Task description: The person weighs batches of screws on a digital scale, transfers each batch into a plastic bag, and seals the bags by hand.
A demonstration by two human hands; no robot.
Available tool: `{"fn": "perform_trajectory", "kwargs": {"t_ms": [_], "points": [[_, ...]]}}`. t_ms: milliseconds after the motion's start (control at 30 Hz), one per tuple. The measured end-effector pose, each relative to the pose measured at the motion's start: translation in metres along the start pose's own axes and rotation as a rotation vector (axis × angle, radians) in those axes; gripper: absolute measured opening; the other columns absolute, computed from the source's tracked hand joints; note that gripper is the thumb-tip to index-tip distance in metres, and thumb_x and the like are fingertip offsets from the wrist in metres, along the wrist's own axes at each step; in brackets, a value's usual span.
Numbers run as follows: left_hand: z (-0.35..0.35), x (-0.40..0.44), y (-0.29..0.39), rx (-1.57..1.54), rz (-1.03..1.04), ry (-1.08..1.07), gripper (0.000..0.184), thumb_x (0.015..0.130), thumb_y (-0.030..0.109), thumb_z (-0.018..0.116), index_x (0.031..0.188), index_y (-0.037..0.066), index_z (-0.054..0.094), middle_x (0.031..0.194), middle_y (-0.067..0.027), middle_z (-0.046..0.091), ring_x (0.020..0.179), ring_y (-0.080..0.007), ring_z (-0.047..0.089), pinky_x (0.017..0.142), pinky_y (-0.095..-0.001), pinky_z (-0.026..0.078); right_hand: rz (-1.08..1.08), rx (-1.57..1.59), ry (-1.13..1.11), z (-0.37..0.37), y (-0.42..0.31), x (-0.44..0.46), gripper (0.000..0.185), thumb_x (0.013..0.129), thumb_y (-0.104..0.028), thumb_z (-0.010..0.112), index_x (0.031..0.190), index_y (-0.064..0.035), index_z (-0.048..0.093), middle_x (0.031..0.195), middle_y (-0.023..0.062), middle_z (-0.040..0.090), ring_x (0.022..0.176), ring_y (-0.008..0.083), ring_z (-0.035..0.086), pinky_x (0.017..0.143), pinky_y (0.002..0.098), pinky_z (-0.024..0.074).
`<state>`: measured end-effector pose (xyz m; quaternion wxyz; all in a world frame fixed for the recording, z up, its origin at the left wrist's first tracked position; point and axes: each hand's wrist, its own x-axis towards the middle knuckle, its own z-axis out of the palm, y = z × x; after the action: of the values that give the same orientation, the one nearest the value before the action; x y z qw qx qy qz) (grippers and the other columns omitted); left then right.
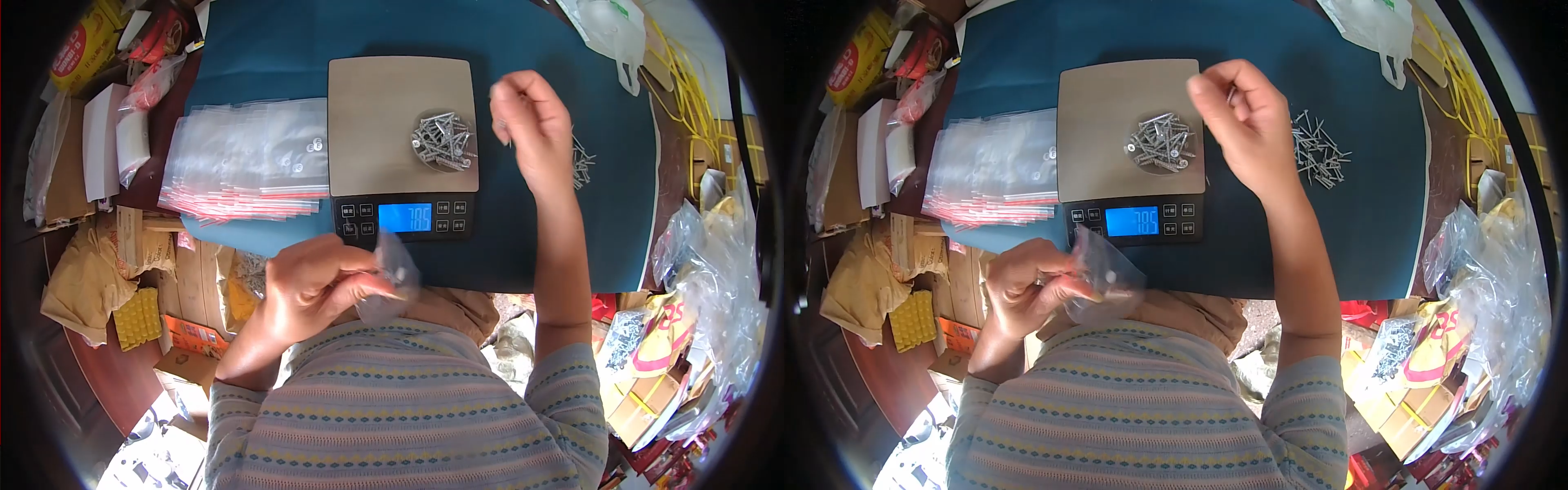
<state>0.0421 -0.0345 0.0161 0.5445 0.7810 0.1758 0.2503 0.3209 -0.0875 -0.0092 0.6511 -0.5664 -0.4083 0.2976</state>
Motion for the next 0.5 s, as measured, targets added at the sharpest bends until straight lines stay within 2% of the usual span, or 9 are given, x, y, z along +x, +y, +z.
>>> {"fn": "perform_trajectory", "kwargs": {"t_ms": [67, 133, 167, 233, 267, 333, 400, 467, 500], "points": [[0.012, 0.002, -0.001, -0.090, -0.026, -0.018, 0.026, 0.071, 0.015, 0.080, 0.091, 0.002, 0.070, 0.068, -0.0063, 0.063, 0.055, -0.0153, 0.058, 0.049, -0.0271, 0.043, 0.213, 0.355, -0.214, -0.003, -0.021, -0.012, 0.020, 0.095, -0.021, 0.057, 0.096, -0.0014, 0.057, 0.072, 0.0017, 0.053, 0.059, 0.0057, 0.045, 0.051, 0.0216, 0.0370], [0.019, 0.011, 0.002, -0.088, 0.072, -0.090, 0.032, 0.071, 0.013, 0.080, 0.098, 0.000, 0.069, 0.068, -0.0071, 0.063, 0.055, -0.0158, 0.059, 0.050, -0.0281, 0.044, 0.533, 0.463, -0.490, 0.000, -0.032, -0.029, 0.026, 0.096, -0.026, 0.055, 0.096, 0.0001, 0.056, 0.074, 0.0030, 0.055, 0.058, 0.0088, 0.048, 0.049, 0.0236, 0.0372], [0.025, 0.016, 0.005, -0.104, 0.110, -0.091, 0.034, 0.071, 0.013, 0.080, 0.100, -0.001, 0.068, 0.068, -0.0072, 0.063, 0.055, -0.0163, 0.059, 0.050, -0.0285, 0.044, 0.335, 0.299, -0.534, 0.013, -0.030, -0.044, 0.025, 0.095, -0.025, 0.057, 0.093, 0.0000, 0.057, 0.072, 0.0038, 0.055, 0.055, 0.0109, 0.050, 0.048, 0.0252, 0.0372], [0.030, 0.011, 0.007, -0.253, 0.068, -0.063, 0.040, 0.071, 0.010, 0.080, 0.105, -0.001, 0.063, 0.071, -0.0074, 0.063, 0.057, -0.0198, 0.059, 0.050, -0.0310, 0.045, 0.097, 0.032, -0.648, 0.028, -0.041, -0.061, 0.024, 0.091, -0.023, 0.062, 0.085, -0.0005, 0.059, 0.068, 0.0054, 0.056, 0.053, 0.0148, 0.052, 0.047, 0.0277, 0.0378], [0.030, 0.011, 0.004, -0.259, 0.134, -0.088, 0.039, 0.071, 0.009, 0.080, 0.104, -0.001, 0.062, 0.071, -0.0073, 0.063, 0.057, -0.0204, 0.059, 0.051, -0.0316, 0.046, 0.056, -0.069, -0.719, 0.029, -0.053, -0.062, 0.023, 0.089, -0.022, 0.065, 0.081, -0.0010, 0.060, 0.066, 0.0061, 0.055, 0.053, 0.0166, 0.054, 0.047, 0.0286, 0.0385], [0.030, 0.014, -0.002, -0.267, 0.268, -0.139, 0.038, 0.071, 0.008, 0.079, 0.103, 0.000, 0.061, 0.072, -0.0071, 0.062, 0.057, -0.0218, 0.059, 0.051, -0.0329, 0.046, -0.053, -0.096, -0.588, 0.028, -0.054, -0.067, 0.020, 0.089, -0.017, 0.067, 0.075, -0.0030, 0.063, 0.065, 0.0066, 0.057, 0.056, 0.0176, 0.054, 0.052, 0.0288, 0.0399], [0.030, 0.020, 0.001, -0.131, 0.267, -0.181, 0.023, 0.073, 0.006, 0.077, 0.090, 0.001, 0.062, 0.071, -0.0087, 0.060, 0.060, -0.0221, 0.057, 0.053, -0.0334, 0.046, -0.128, -0.138, -0.464, 0.019, -0.050, -0.068, 0.021, 0.088, -0.017, 0.067, 0.074, -0.0027, 0.063, 0.065, 0.0055, 0.058, 0.056, 0.0160, 0.054, 0.052, 0.0281, 0.0401], [0.025, 0.021, 0.002, -0.022, 0.205, -0.187, 0.018, 0.074, 0.006, 0.077, 0.084, 0.001, 0.063, 0.073, -0.0095, 0.059, 0.066, -0.0225, 0.058, 0.056, -0.0332, 0.046, 0.008, -0.207, -0.387, 0.006, -0.042, -0.066, 0.021, 0.088, -0.018, 0.067, 0.074, -0.0019, 0.063, 0.065, 0.0046, 0.059, 0.058, 0.0129, 0.055, 0.053, 0.0278, 0.0410], [0.018, 0.022, 0.006, 0.053, 0.161, -0.148, 0.017, 0.072, 0.006, 0.078, 0.072, 0.004, 0.061, 0.078, -0.0090, 0.059, 0.076, -0.0242, 0.058, 0.066, -0.0347, 0.046, 0.020, -0.314, -0.306, 0.004, -0.033, -0.064, 0.023, 0.089, -0.016, 0.065, 0.072, -0.0013, 0.060, 0.064, 0.0049, 0.057, 0.057, 0.0133, 0.054, 0.052, 0.0276, 0.0403]]}}
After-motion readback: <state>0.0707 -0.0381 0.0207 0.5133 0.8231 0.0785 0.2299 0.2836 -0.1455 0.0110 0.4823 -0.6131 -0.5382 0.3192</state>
